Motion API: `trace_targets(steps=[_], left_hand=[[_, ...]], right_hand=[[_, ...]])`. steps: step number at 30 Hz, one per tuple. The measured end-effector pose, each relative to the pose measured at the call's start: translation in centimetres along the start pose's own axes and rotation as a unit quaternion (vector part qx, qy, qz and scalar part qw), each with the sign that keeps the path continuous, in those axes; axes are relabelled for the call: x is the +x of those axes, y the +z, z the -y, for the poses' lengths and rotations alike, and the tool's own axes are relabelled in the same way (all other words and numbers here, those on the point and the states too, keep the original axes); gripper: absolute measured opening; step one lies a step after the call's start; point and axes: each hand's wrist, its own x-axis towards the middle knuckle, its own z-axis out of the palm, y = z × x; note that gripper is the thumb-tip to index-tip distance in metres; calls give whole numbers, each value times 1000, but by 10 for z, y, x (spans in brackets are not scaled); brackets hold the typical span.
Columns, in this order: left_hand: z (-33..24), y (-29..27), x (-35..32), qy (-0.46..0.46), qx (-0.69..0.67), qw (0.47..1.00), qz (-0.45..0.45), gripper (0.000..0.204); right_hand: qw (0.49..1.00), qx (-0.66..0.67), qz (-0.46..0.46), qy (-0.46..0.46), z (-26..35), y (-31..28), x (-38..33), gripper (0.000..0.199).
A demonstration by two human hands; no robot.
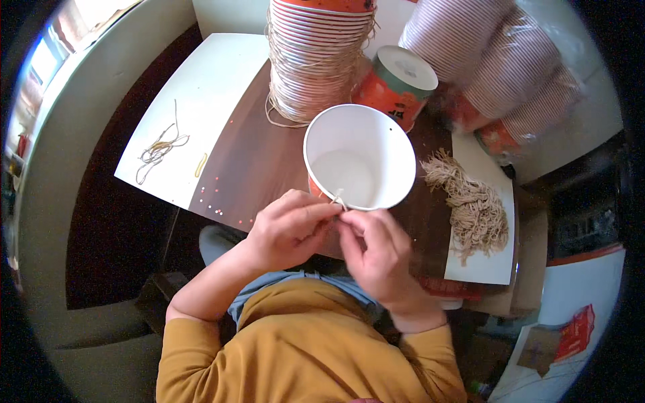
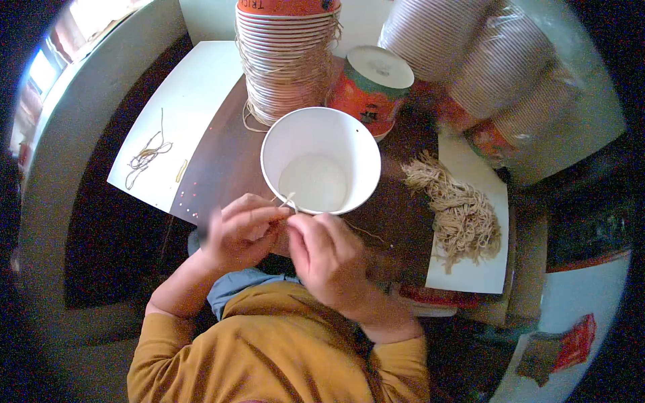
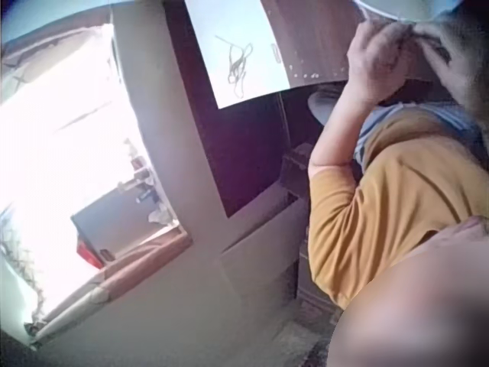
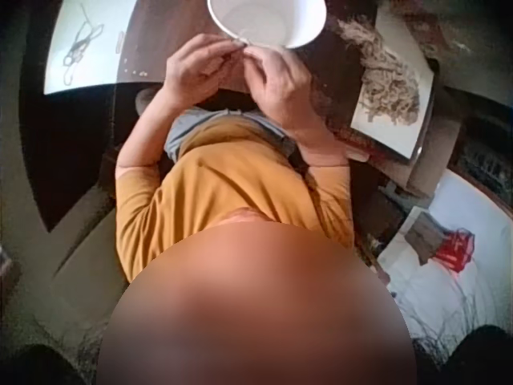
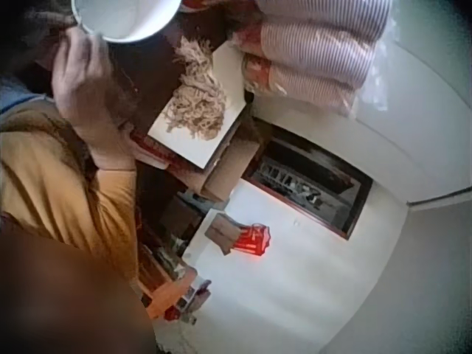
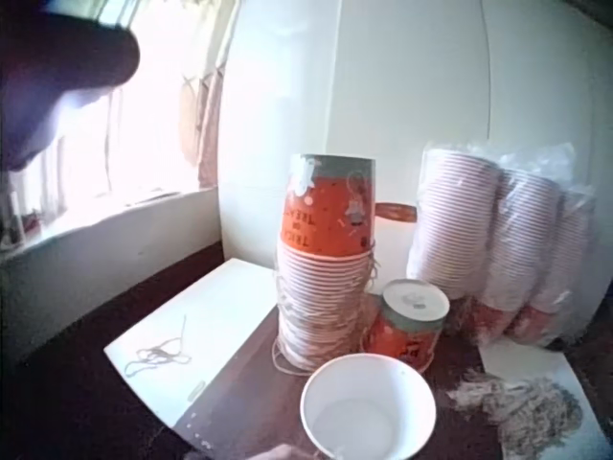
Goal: Attaching rope handles to paper treat buckets by threading them through holes and tying knots.
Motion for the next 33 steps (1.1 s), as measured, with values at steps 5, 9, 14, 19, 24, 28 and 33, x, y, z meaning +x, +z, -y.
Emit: trace_targets(steps=[5, 9, 14, 19, 24, 28, 33], left_hand=[[10, -1, -2, 192, 127, 973, 30, 30], [9, -8, 0, 217, 156, 963, 29, 27], [8, -14, -2, 218, 165, 961, 50, 23], [-4, -18, -5, 178, 167, 968, 53, 22], [-19, -1, -21, 89, 223, 969, -55, 22], [-20, 8, -27, -2, 216, 968, -129, 23], [-26, 20, -33, -378, -166, 890, -195, 11]], right_hand=[[991, 95, 51, -78, 15, 13, -30, 24], [987, 96, 68, -110, 4, -14, -6, 23], [981, -89, 40, -169, -10, -28, 32, 26], [966, -113, 51, -225, -6, -17, 16, 24], [996, -22, -40, -71, 1, 10, -29, 25], [996, 21, -79, -17, -2, 33, -34, 26], [993, -103, -61, -18, -10, 46, -26, 28]])
